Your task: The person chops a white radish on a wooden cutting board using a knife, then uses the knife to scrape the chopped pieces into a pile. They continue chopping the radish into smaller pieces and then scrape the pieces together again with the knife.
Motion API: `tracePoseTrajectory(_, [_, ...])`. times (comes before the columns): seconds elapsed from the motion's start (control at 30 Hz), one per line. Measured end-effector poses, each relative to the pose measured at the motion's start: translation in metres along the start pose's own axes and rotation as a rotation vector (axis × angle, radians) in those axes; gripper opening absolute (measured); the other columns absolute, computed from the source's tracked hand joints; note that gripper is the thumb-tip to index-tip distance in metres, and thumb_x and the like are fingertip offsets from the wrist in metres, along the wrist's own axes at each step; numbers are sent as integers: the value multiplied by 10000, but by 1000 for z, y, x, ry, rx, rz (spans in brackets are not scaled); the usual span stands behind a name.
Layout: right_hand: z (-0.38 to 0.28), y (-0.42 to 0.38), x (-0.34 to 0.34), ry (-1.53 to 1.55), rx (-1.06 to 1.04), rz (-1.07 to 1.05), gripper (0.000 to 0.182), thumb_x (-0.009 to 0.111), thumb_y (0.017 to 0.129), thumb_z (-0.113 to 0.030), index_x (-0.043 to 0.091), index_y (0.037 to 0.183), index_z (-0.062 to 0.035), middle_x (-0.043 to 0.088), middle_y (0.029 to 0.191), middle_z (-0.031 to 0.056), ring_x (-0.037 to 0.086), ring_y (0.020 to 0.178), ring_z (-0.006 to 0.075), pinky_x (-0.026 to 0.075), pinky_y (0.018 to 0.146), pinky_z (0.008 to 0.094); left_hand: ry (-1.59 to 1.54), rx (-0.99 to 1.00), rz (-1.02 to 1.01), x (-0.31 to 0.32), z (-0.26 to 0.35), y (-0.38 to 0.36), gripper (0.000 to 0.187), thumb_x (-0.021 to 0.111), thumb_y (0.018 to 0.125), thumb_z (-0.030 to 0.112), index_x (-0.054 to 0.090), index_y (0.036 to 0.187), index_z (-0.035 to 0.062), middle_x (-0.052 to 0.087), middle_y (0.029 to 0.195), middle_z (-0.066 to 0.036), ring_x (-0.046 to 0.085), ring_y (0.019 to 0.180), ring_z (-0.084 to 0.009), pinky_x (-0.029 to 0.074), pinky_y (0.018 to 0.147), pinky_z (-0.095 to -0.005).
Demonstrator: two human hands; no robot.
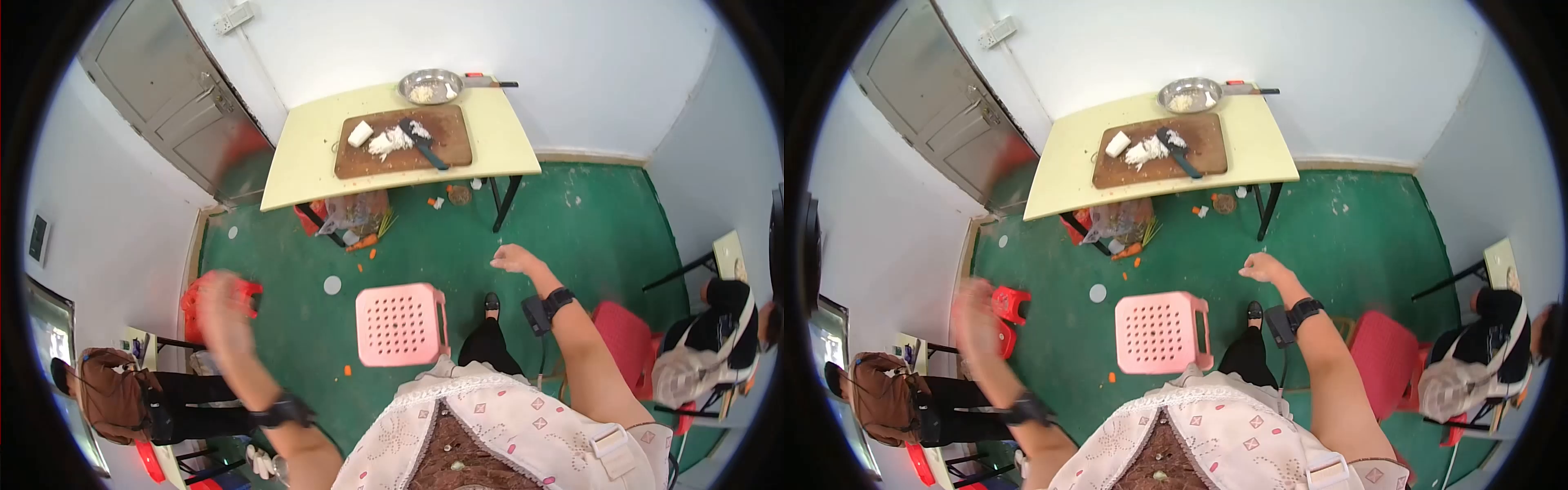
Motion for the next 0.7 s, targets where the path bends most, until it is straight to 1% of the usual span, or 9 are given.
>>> tracePoseTrajectory(0.03, [8, 22, -8, -75, -45, -11, 444, 650, 795, -383, 627, 1015, 3, 652, 963, 195, 608, 947, 339, 468, 848, 404, 85, -198, -190, 5, -78, 1, 198, 647, 814, 245, 607, 954, 110, 564, 883, 15, 507, 827, -96, 390, 681, -271])
tracePoseTrajectory(0.07, [15, 47, -18, -77, -50, 27, 438, 649, 795, -372, 622, 1020, 2, 642, 976, 196, 600, 956, 346, 467, 849, 408, 284, -268, -240, 32, -117, -18, 203, 632, 818, 292, 592, 924, 123, 566, 879, 24, 524, 812, -107, 387, 730, -291])
tracePoseTrajectory(0.17, [6, 121, -40, -45, -71, 148, 422, 646, 798, -347, 608, 1036, -1, 609, 1022, 194, 577, 983, 361, 464, 848, 418, 277, -471, -153, 75, -233, -28, 267, 637, 816, 317, 614, 999, 125, 586, 925, 26, 524, 891, -108, 367, 821, -395])
tracePoseTrajectory(0.2, [-3, 137, -49, -21, -71, 203, 418, 643, 803, -342, 603, 1042, -2, 594, 1041, 191, 571, 992, 361, 463, 846, 420, 267, -518, -117, 96, -248, -20, 275, 630, 825, 305, 613, 1013, 105, 589, 932, 16, 529, 889, -112, 375, 817, -380])
tracePoseTrajectory(0.27, [-17, 158, -64, 4, -89, 244, 413, 647, 803, -328, 590, 1053, -5, 566, 1058, 185, 561, 999, 357, 463, 838, 424, 236, -629, -32, 134, -272, -18, 291, 615, 844, 281, 611, 1039, 66, 596, 947, -3, 539, 885, -120, 393, 809, -349])
tracePoseTrajectory(0.37, [-48, 199, -88, 12, -218, 307, 415, 669, 787, -297, 564, 1069, -11, 537, 1041, 178, 553, 982, 349, 464, 816, 434, 352, -388, -169, 203, -277, 14, 321, 631, 851, 201, 590, 1071, -29, 629, 985, -88, 584, 927, -158, 451, 787, -298])
tracePoseTrajectory(0.47, [-66, 236, -101, -33, -336, 432, 438, 694, 761, -264, 533, 1087, -20, 523, 1009, 173, 541, 944, 351, 465, 789, 448, 371, -372, -237, 272, -254, 18, 339, 630, 852, 153, 566, 1093, -78, 631, 984, -128, 597, 921, -181, 466, 814, -293])
tracePoseTrajectory(0.53, [-81, 257, -111, -100, -346, 507, 472, 710, 743, -254, 509, 1103, -25, 511, 1000, 174, 532, 921, 353, 466, 769, 452, 362, -415, -341, 285, -279, 17, 355, 624, 859, 167, 561, 1103, -83, 629, 1012, -129, 597, 944, -181, 463, 844, -296])
tracePoseTrajectory(0.7, [-95, 309, -98, -188, -293, 355, 625, 671, 749, -180, 390, 1281, -9, 506, 1010, 198, 530, 940, 372, 471, 800, 451, 505, -481, -390, 304, -292, 20, 411, 639, 849, 169, 526, 1132, -106, 614, 1047, -135, 603, 929, -191, 477, 824, -291])
Point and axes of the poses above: each hand's wrist, its own y-axis towards the middle knuckle, its own x-axis out of the palm, z = x × y, the point moved 5 cm from there along y, towards the middle knuckle
